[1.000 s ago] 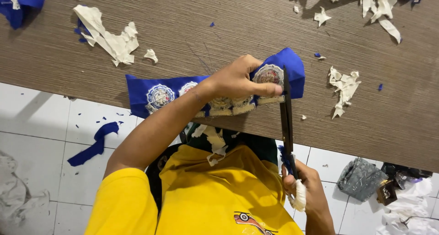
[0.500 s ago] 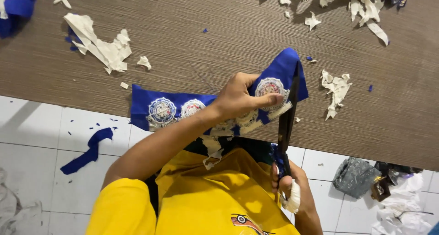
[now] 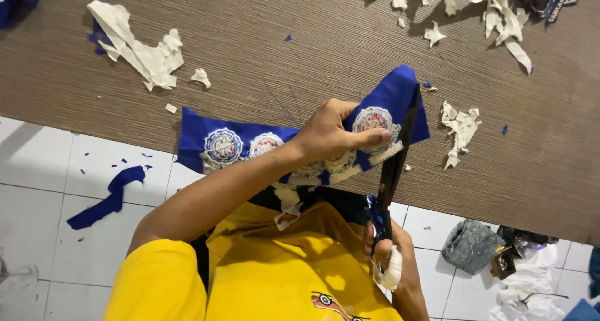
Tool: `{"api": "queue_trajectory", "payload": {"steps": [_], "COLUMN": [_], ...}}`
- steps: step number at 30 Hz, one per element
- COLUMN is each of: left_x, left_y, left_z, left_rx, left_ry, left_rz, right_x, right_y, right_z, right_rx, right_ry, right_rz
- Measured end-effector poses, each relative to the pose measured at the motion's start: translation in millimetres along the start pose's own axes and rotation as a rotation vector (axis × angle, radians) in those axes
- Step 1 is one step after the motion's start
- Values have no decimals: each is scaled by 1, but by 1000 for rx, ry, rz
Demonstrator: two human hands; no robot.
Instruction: Cutting out individual embroidered patches from a strip of blue fabric using scissors
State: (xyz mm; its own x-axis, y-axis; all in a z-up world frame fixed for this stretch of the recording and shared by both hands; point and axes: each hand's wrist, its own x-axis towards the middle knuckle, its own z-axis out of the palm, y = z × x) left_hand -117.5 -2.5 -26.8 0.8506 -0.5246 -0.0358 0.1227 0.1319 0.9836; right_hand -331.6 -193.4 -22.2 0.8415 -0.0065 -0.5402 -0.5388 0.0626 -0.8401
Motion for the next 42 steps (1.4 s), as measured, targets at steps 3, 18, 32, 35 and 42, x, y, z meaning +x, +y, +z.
{"api": "queue_trajectory", "payload": {"steps": [3,18,32,35,42], "left_x": [0,0,-2,-1,-1], "left_y": [-2,3,5,4,4], "left_z": [0,-4,-2,-2,-4], "left_rx": [45,81,-76,-17,53], "left_ry": [19,-54,9,3,-96], "left_rz": [-4,-4,50,43,32], "right_x": [1,-5,-3,-5,-9], "right_y": [8,5,23,20,-15], "right_z": [-7,-23,-54,-68,-71], "right_rx": [-23,-237,0,-20,-262], "right_ry": [16,46,-134,-186,-206], "right_rz": [-4,-68,-19,100,142]}}
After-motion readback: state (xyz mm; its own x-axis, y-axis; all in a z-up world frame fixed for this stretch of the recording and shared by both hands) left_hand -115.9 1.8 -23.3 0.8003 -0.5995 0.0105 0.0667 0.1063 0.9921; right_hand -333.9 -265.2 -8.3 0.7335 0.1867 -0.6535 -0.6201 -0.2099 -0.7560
